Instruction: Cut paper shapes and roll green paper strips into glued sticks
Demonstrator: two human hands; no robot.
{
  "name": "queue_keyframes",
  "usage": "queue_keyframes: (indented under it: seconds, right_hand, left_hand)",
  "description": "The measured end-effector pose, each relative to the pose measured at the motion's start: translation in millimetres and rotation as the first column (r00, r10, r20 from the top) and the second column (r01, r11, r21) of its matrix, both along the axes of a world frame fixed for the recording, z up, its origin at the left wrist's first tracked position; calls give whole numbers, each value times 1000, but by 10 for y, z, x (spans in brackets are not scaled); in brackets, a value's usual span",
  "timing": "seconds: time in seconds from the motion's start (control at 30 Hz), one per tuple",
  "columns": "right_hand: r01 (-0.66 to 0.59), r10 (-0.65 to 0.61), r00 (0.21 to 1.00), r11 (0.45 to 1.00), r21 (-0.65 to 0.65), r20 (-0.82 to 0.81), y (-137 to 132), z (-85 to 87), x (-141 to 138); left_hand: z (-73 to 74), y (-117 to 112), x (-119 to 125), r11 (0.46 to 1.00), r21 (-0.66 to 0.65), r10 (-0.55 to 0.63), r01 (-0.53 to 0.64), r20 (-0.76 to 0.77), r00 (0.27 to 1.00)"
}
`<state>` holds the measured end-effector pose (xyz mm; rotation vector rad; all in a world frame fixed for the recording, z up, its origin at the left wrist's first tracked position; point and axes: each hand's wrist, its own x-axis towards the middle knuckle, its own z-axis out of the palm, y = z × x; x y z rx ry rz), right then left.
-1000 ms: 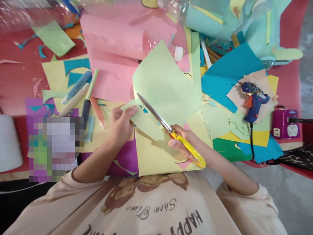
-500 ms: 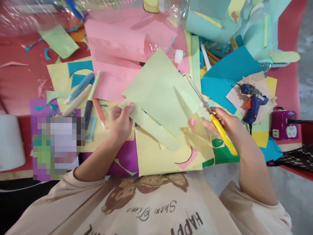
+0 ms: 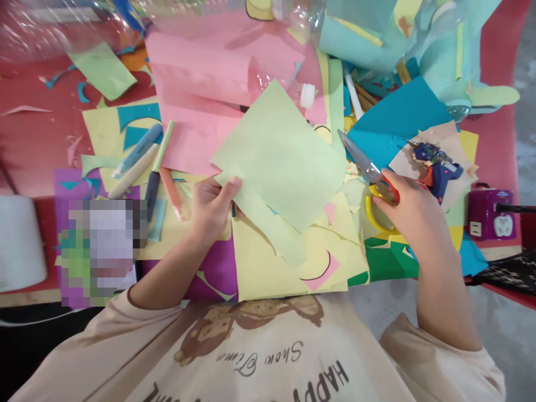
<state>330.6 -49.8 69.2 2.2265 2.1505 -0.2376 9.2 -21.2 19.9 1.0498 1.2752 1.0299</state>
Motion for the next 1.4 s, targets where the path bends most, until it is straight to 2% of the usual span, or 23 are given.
queue_keyframes:
  seconds: [0.1,0.17,0.23,0.27,0.3,0.33,0.37,0.43,0.53,0.6,0.73,0.8,0.87,0.97,1.07,1.17,1.33,1.4]
  right_hand:
    - [2,-4,992,1000,19,129,-36,86,-63]
    - [30,-46,987,994,108,154,-42,149,-154]
    - [-10,8,1000,987,160,14,-27,192,-295]
    - [-27,49,995,972,235,-91,-14,201,-388]
    - [-56,99,970,980,189,-222,2,202,-496]
    - [-117,125,916,992,44,-380,20,193,-616]
    - [-168,110,854,983,-69,-508,39,175,-743]
    - [-277,68,761,934,-227,-646,82,113,-999]
    - [-399,42,663,865,-305,-747,156,-29,-1294]
    - [-400,3,584,871,-285,-812,206,-132,-1393]
    - [-304,-90,336,932,-199,-937,295,-298,-1383]
    - [-187,-138,222,966,-181,-965,338,-358,-1328]
    - [-57,-157,158,984,-168,-975,381,-407,-1276]
    - [39,-140,130,990,-136,-982,430,-455,-1230]
    - [29,-104,130,994,-102,-986,455,-472,-1215]
    - [44,-70,108,997,-66,-992,476,-489,-1198]
    - [227,-21,74,974,-4,-997,506,-531,-1162]
    - [252,-14,67,968,4,-998,492,-526,-1169]
  left_hand:
    - [43,-7,17,999,-44,-3,1,-48,999]
    - [71,-15,26,998,-62,-25,21,-62,998]
    - [88,-26,33,997,-54,-59,55,-76,995]
    - [89,-32,36,996,-36,-79,76,-88,993]
    - [85,-38,38,995,-11,-99,99,-106,989]
    - [77,-45,42,992,21,-119,123,-129,984]
    - [65,-50,46,988,51,-138,147,-153,979]
    - [43,-56,62,978,80,-176,193,-187,966]
    - [44,-35,97,970,47,-223,237,-201,954]
    - [73,-1,118,969,24,-237,247,-206,950]
    - [135,63,135,966,24,-251,258,-159,955]
    - [131,70,140,949,46,-304,312,-134,943]
    - [100,58,147,914,62,-387,401,-160,908]
    - [35,28,150,878,77,-439,473,-266,858]
    - [-4,17,129,882,87,-416,462,-313,853]
    - [-13,28,95,899,115,-382,423,-269,884]
    - [-42,42,59,923,171,-311,344,-190,931]
    - [-59,42,53,923,200,-294,327,-179,939]
